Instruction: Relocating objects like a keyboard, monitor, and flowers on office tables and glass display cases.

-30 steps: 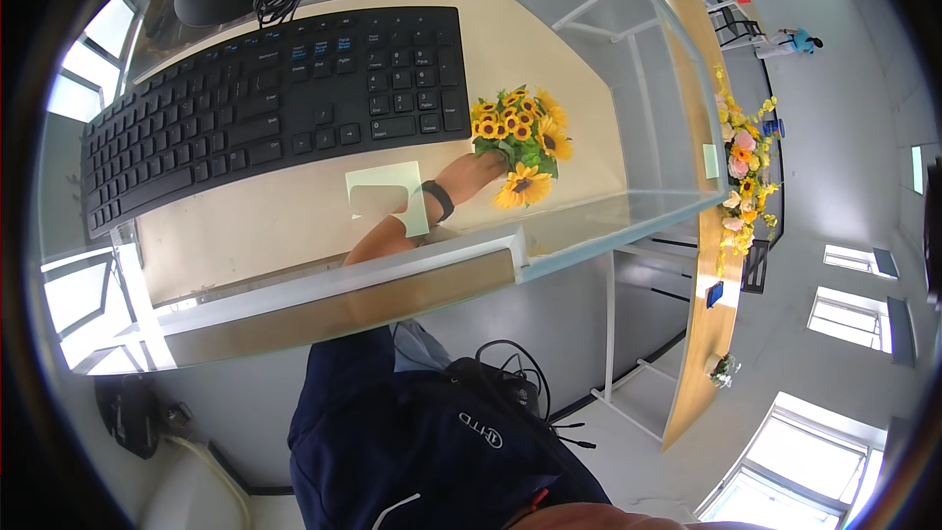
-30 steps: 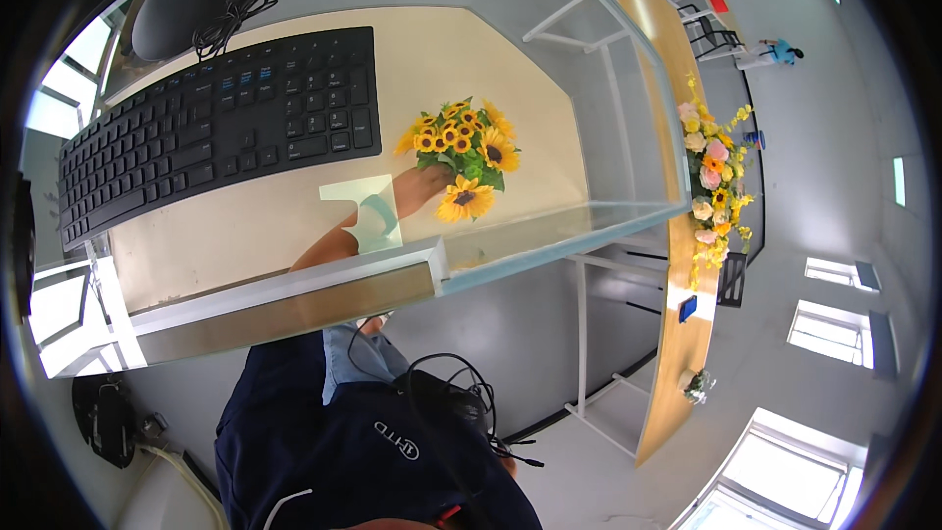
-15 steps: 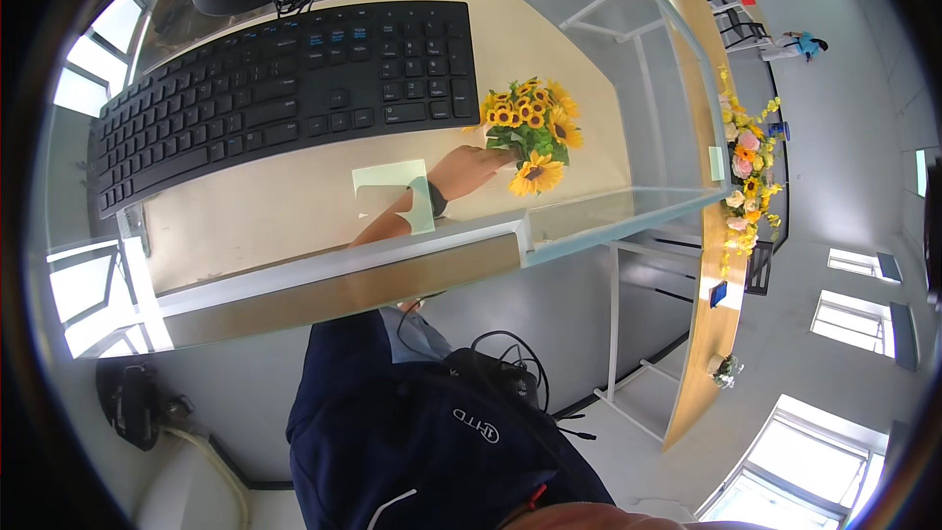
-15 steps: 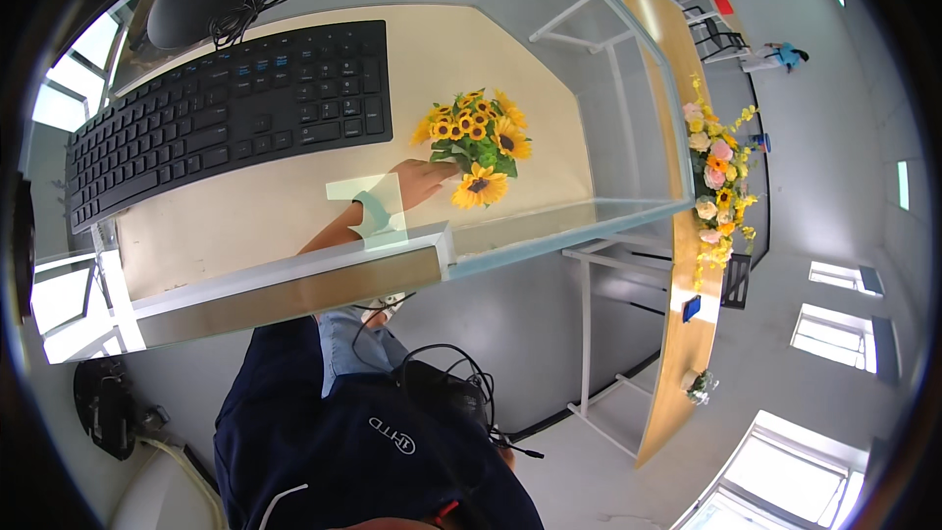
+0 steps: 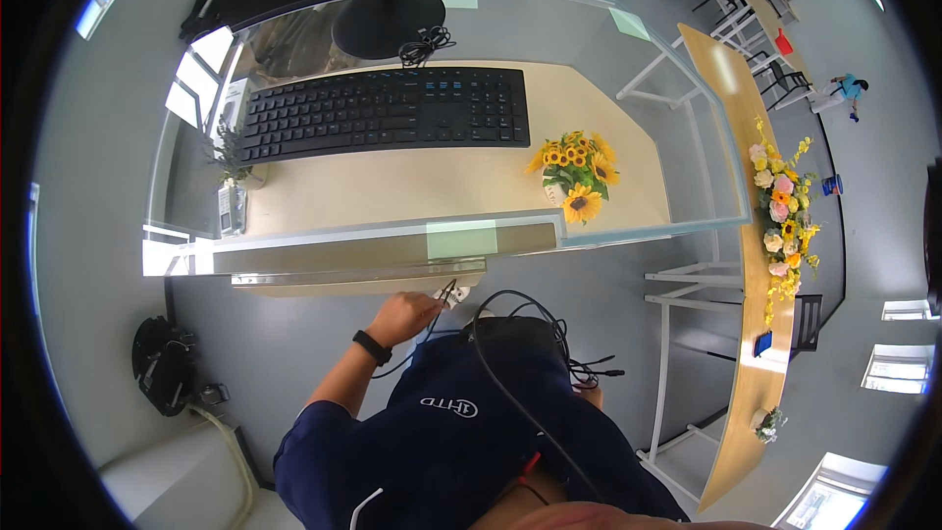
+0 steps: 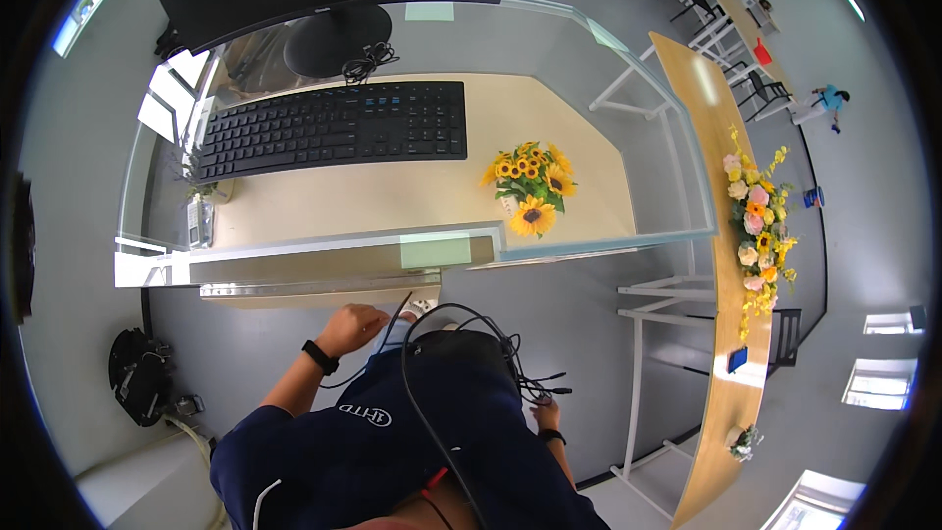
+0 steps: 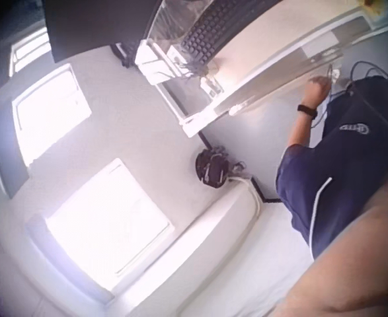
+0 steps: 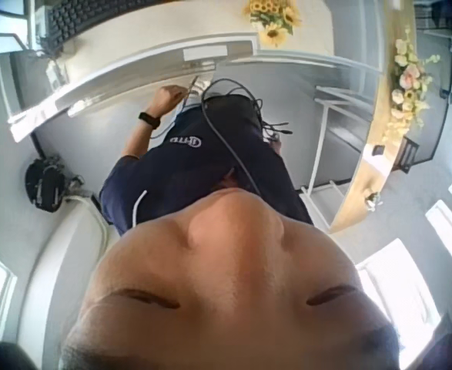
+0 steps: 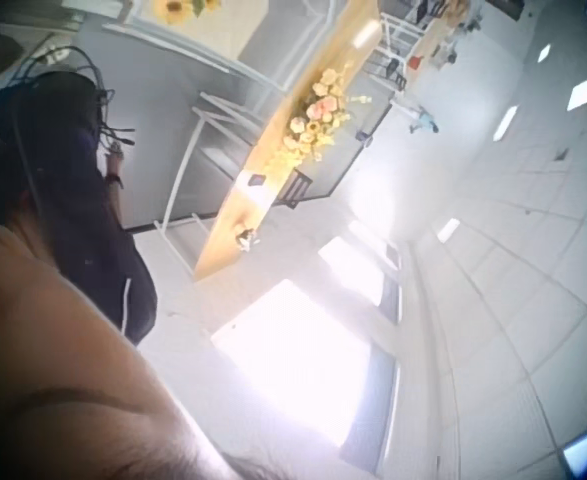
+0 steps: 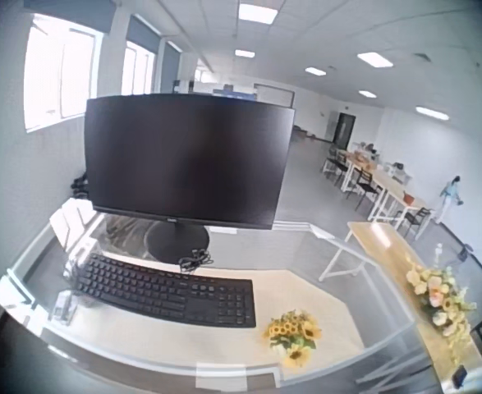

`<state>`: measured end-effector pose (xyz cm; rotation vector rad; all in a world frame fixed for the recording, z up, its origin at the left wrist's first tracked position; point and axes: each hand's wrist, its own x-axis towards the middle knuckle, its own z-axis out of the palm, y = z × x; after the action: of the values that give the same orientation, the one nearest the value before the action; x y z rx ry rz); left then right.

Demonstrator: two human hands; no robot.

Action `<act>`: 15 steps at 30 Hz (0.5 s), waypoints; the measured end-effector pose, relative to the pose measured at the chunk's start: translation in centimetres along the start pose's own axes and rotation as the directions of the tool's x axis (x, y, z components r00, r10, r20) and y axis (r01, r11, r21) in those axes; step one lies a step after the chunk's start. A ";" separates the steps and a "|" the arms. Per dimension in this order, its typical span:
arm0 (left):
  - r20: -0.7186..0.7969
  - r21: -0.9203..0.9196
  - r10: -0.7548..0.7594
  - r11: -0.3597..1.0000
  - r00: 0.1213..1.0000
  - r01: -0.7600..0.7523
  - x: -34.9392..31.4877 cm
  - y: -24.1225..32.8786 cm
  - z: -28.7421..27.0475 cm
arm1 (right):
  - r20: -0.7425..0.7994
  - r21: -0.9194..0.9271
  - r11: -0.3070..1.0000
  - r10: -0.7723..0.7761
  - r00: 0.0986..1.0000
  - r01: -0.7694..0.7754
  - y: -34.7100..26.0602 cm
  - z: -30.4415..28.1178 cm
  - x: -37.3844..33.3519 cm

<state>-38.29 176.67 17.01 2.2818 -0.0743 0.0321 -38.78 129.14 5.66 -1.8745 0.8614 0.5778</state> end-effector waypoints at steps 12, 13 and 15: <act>-0.700 -0.571 -0.475 0.821 0.534 -0.018 0.8 1.4 -18.1 | -0.243 0.235 0.589 -0.735 0.633 0.774 -22.6 -0.6 1.3; -0.754 -0.528 -0.445 0.848 0.483 -0.043 1.0 -0.2 -19.7 | -0.222 0.217 0.584 -0.751 0.622 0.783 -25.7 -0.3 -0.8; -0.761 -0.537 -0.505 0.842 0.407 0.040 1.8 -2.1 -22.5 | -0.140 0.212 0.553 -0.799 0.585 0.806 -31.0 0.3 -4.9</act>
<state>-36.34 194.98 30.20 1.5088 0.8065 0.9531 -18.06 140.04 26.58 -1.7902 -0.0045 -0.1492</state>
